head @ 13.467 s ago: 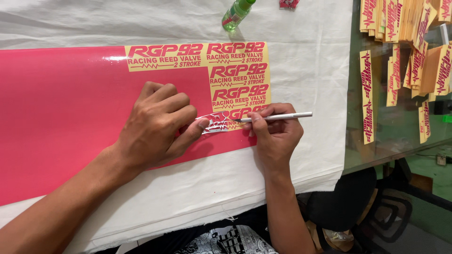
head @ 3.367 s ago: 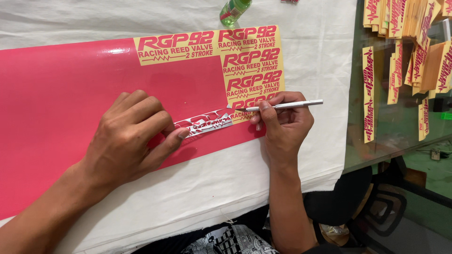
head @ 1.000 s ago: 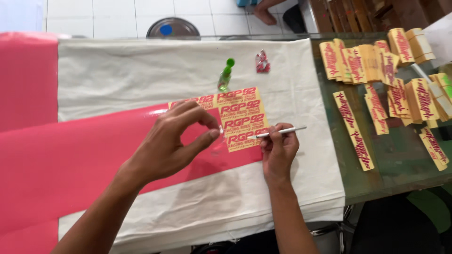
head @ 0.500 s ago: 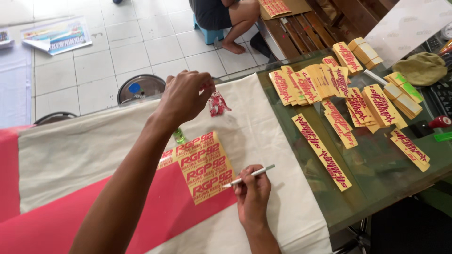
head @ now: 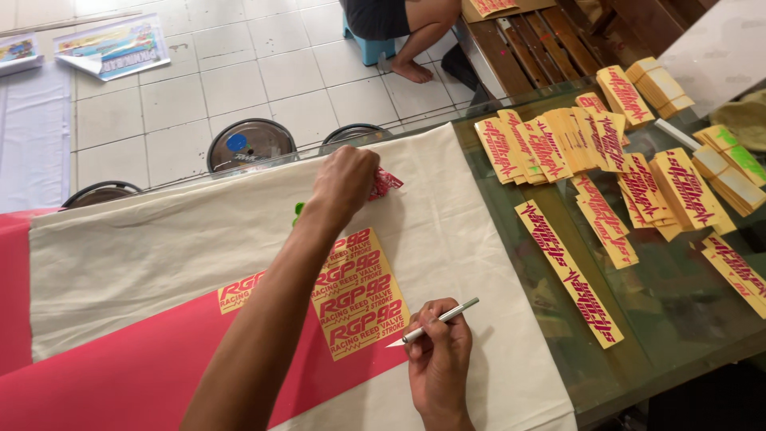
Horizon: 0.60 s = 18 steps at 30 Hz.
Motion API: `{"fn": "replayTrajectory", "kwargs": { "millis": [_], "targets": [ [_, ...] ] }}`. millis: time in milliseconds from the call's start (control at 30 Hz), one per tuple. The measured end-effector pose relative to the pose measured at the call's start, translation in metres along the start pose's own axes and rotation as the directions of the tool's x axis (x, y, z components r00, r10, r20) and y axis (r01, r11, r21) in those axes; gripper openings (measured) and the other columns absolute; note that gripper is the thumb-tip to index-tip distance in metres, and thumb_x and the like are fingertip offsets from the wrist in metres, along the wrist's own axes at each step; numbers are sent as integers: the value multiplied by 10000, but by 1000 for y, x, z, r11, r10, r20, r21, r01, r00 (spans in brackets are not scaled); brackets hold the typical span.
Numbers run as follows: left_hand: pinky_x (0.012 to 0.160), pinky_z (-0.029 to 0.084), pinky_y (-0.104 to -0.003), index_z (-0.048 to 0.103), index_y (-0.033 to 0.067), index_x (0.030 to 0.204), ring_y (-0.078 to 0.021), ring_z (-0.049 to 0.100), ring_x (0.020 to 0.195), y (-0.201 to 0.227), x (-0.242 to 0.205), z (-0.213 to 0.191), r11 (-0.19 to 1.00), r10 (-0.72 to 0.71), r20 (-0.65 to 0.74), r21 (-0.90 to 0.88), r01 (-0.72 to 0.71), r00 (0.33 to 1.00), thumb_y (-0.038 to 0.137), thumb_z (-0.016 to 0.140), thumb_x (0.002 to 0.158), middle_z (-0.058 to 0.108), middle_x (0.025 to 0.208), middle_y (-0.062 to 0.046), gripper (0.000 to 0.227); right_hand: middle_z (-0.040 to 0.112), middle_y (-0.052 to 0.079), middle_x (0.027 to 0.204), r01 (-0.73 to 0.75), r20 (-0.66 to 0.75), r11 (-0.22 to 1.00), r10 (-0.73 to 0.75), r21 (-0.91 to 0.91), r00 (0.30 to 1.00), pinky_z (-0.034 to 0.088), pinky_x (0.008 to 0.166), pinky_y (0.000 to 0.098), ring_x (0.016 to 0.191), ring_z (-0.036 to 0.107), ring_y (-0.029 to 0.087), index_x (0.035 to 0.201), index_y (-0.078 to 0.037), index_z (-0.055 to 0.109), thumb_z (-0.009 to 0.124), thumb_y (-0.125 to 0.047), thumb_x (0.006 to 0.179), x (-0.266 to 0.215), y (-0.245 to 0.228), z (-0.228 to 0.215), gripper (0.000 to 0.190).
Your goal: The person uses a craft knife to carefully cut out individual red and yellow stickers from a larger sheet. They trace the outlines of the text and logos, separating the designs from the backing material.
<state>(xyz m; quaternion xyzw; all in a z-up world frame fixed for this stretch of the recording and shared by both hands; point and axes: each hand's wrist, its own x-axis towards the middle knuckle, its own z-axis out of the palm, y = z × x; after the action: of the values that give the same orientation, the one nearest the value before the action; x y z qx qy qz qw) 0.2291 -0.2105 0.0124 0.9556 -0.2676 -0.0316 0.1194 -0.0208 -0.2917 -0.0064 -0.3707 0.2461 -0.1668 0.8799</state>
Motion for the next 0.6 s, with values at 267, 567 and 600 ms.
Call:
{"fn": "replayTrajectory", "kwargs": {
  "millis": [267,567,600],
  "targets": [
    [744,457,-405,681,125,772,-290,487,988,18,-2,-8,897,73,-44,440,-46,996,100,682,771,526,1074,-109,25,438,52,669,8,-10,1000,-8,12,1000,241,321,187,456,387,105,741,-85,478,586,-47,795,0,1,-1,127],
    [629,450,-423,595,95,781,-292,585,676,21,-4,-24,979,86,-206,196,-45,975,105,439,915,605,728,-86,206,434,64,620,-4,-20,1000,4,0,1000,251,337,213,407,368,120,726,-79,472,596,-44,799,-1,-1,1,148],
    [594,434,-414,542,98,713,-282,576,560,21,-4,-25,986,75,-240,165,-36,968,89,397,939,581,592,-57,269,432,64,605,-9,-16,1000,9,-2,1000,256,338,209,407,370,115,731,-81,474,599,-46,801,-1,-1,1,148]
  ]
}}
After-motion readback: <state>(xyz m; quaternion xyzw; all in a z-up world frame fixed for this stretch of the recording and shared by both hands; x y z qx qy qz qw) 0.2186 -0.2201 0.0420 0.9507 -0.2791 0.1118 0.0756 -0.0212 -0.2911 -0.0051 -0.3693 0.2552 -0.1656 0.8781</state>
